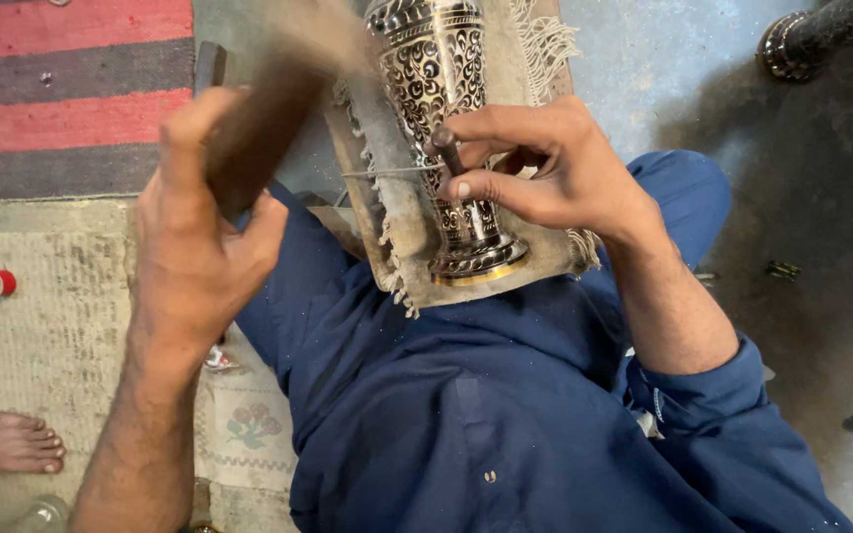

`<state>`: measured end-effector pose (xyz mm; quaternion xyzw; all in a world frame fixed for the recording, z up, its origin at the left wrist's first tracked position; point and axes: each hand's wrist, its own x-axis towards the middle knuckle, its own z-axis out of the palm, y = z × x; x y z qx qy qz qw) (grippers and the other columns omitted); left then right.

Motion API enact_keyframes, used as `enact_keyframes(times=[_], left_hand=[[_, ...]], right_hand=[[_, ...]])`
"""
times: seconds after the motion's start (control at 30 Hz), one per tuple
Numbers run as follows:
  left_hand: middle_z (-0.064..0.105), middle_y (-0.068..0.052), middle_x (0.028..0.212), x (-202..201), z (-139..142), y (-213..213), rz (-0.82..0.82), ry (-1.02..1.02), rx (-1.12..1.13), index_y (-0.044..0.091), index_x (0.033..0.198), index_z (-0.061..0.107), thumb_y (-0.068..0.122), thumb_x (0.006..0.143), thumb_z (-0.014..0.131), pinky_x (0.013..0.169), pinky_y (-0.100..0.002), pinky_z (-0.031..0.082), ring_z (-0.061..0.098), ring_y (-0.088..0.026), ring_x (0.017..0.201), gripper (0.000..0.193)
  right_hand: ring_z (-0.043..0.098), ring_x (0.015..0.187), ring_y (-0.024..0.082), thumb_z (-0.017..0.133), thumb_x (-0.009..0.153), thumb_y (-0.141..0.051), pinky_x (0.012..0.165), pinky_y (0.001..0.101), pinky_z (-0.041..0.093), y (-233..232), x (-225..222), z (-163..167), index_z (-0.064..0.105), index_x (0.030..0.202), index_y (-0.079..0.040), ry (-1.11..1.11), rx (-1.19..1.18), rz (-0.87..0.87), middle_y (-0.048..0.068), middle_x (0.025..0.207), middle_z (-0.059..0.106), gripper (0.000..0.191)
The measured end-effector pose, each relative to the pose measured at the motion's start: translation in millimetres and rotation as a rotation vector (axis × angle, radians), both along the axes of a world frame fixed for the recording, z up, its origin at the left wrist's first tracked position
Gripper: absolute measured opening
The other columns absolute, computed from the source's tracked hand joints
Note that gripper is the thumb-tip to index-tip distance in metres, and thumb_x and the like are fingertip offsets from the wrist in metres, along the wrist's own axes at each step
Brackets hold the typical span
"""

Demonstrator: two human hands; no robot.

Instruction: The person sits cross-legged on the floor with an ornate metal vase resting on a cloth-covered board in their lap. They hold a chisel against the vase's decorated surface and strike it with a wooden mallet, repositioning the chisel repeatedly to work the pattern, steadying the vase with the other hand.

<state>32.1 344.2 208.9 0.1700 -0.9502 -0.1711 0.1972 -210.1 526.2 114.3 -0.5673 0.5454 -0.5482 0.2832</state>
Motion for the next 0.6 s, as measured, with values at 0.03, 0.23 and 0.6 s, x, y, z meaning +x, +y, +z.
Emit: enact_keyframes(times=[0.03, 0.23, 0.6], left_hand=[[0.059, -0.019, 0.121, -1, 1, 0, -0.006, 0.004, -0.02, 0.008, 0.142, 0.048, -0.008, 0.085, 0.07, 0.101, -0.048, 0.051, 0.062, -0.041, 0.114, 0.063], [0.061, -0.01, 0.107, -5, 6, 3, 0.107, 0.02, 0.32, 0.01, 0.135, 0.042, -0.001, 0.087, 0.063, 0.087, -0.044, 0.052, 0.067, -0.031, 0.101, 0.054], [0.061, -0.01, 0.113, -9, 9, 6, 0.081, -0.047, 0.116, 0.014, 0.137, 0.049, -0.002, 0.084, 0.066, 0.1, -0.046, 0.052, 0.065, -0.031, 0.109, 0.058]], right_hand=[[0.078, 0.092, 0.016, 0.082, 0.095, -0.006, 0.078, 0.0272, 0.064, 0, 0, 1, 0.068, 0.13, -0.001, -0.01, 0.029, -0.005, 0.009, 0.097, 0.079, 0.038], [0.078, 0.094, 0.016, 0.081, 0.095, -0.006, 0.081, 0.0285, 0.065, -1, -1, 2, 0.067, 0.13, 0.0, -0.001, -0.017, 0.006, 0.01, 0.099, 0.078, 0.039], [0.079, 0.098, 0.018, 0.078, 0.097, -0.004, 0.085, 0.0297, 0.066, -3, -4, -1, 0.066, 0.13, 0.0, -0.016, -0.047, 0.063, 0.01, 0.103, 0.078, 0.035]])
